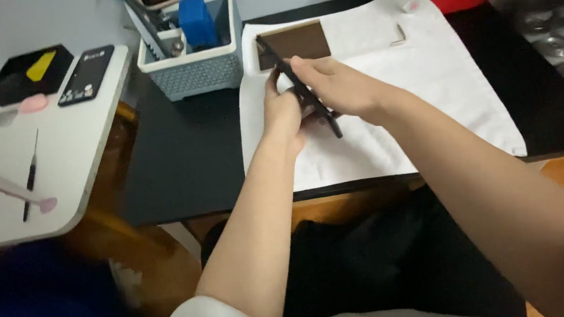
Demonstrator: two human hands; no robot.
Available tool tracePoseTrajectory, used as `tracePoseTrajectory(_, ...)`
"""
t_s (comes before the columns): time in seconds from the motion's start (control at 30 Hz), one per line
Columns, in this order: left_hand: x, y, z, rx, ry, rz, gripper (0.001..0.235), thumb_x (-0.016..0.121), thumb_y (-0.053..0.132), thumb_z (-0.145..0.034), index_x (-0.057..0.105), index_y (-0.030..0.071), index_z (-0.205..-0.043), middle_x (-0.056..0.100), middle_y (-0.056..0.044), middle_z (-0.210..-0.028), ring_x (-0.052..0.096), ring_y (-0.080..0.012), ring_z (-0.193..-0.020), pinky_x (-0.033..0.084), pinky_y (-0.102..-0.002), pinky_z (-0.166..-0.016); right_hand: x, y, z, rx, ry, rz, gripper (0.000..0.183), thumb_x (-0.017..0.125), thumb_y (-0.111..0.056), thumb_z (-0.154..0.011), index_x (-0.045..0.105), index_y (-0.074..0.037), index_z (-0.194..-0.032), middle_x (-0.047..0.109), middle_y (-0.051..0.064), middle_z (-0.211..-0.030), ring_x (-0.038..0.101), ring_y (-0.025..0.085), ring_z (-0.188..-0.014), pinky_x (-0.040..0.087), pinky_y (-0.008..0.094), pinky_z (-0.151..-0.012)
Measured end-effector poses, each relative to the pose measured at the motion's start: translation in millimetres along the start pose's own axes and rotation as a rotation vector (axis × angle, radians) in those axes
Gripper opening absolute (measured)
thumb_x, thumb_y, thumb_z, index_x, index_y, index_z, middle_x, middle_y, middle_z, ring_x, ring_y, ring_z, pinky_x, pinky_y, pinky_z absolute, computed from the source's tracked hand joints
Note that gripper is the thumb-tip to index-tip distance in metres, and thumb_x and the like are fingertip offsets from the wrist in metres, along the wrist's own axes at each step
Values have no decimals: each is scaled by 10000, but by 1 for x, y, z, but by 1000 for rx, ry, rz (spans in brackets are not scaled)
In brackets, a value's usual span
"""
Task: Disassembling a smartphone by removing the back cover, battery, and internal screws using a precision tool.
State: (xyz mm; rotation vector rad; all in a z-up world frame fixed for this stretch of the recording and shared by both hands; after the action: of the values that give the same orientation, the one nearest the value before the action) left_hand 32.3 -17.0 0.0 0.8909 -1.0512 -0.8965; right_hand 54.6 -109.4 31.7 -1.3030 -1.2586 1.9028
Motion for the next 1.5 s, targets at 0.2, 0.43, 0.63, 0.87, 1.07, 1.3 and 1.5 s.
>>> tracePoseTrajectory(0.2,3,18,11,84,-47,45,898,461,74,-952,-64,306,-1642,449,-220,-1514,568,-411,-1250,517,-583,-888,-5,-28,37,-63,-36,-315,665,694,-235,-912,480,-141,-1535,623,128,-1043,636,219,-895,614,334,-662)
tracePoseTrajectory(0.43,6,73,20,178,-83,129,239,571,363,-888,609,195,-1053,672,-77,-1053,628,-224,-1125,440,-528,-773,-16,-20,18,-252,-58,-243,774,597,-89,-788,441,-213,-1536,569,42,-1184,608,156,-1021,584,330,-791)
tracePoseTrajectory(0.63,18,94,36,143,-169,73,888,612,401,-714,448,240,-1572,581,-71,-1000,492,-213,-793,399,-443,-679,-18,-28,19,-522,49,-166,303,587,-81,-908,606,-102,-1210,559,21,-1192,569,178,-1120,569,335,-897)
tracePoseTrajectory(0.87,23,91,38,207,-336,56,724,541,95,-745,540,172,-1465,563,8,-1277,436,-173,-742,378,-379,-680,-17,-23,19,-747,45,-61,784,485,83,-810,299,-99,-1550,389,75,-1498,402,228,-1418,428,373,-1130)
tracePoseTrajectory(1.07,25,90,45,205,-404,0,770,559,75,-737,518,174,-1499,489,-28,-891,451,-150,-744,443,-356,-774,-15,-28,29,-668,14,-82,894,470,81,-846,153,-172,-1643,240,46,-1702,319,207,-1529,450,328,-1087)
tracePoseTrajectory(1.3,27,100,51,135,-299,-147,739,556,131,-743,572,195,-1479,526,-38,-933,515,-166,-802,503,-371,-819,-18,-48,35,-748,-64,-108,730,536,-10,-881,311,-92,-1571,496,46,-1371,526,185,-1248,483,352,-1064)
tracePoseTrajectory(1.5,29,109,53,88,-163,-223,625,529,167,-736,668,154,-1345,656,38,-1415,633,-157,-945,479,-341,-773,-21,-54,39,-591,-35,-160,461,565,-143,-879,488,-88,-1330,626,36,-1266,593,173,-1249,472,333,-1076)
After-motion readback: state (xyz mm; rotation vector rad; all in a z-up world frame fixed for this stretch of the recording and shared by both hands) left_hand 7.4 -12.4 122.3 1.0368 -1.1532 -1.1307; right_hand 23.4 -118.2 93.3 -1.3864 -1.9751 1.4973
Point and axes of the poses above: each hand's wrist, its own z-axis away from the middle knuckle, its own x-axis out of the palm, y = z × x, the point moved 6 cm from there along -z, towards the middle knuckle
